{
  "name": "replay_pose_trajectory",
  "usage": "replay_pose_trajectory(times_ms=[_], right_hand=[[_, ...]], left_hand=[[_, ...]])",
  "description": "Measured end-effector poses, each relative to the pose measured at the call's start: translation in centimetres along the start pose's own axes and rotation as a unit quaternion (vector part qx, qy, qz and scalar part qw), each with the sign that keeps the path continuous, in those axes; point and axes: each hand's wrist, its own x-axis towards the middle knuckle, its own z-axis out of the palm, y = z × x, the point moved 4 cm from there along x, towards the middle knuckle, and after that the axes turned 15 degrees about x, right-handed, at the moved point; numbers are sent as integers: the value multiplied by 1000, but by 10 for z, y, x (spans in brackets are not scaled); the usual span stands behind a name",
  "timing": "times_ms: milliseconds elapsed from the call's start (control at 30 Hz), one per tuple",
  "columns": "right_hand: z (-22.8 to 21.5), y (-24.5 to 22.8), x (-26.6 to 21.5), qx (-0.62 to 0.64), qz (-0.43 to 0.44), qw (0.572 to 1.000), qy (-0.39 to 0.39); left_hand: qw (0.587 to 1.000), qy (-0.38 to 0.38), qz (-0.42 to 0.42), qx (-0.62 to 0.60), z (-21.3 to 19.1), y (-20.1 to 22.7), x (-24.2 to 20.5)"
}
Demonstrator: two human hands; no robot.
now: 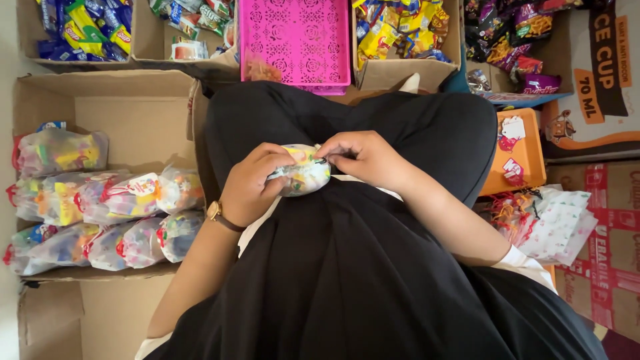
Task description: Packing various small snack items into small white drawstring bags and tying them closed.
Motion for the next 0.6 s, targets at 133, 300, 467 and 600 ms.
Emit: replay_pose_trajectory(times_ms=[133,300,467,600], right_hand=[[-3,11,-1,35,0,999,13],[-6,8,-4,35,-16,999,31],[-9,-17,-3,-122,-105,987,7],[-6,-43,-7,-197,-195,961,-15]], left_hand=[[1000,1,-18,-8,2,-2,-2],[999,-10,-28,-21,1,-4,-2],[1000,-21,-16,-15,4,-3,1],[1000,-20,-13,-12,0,7,5]])
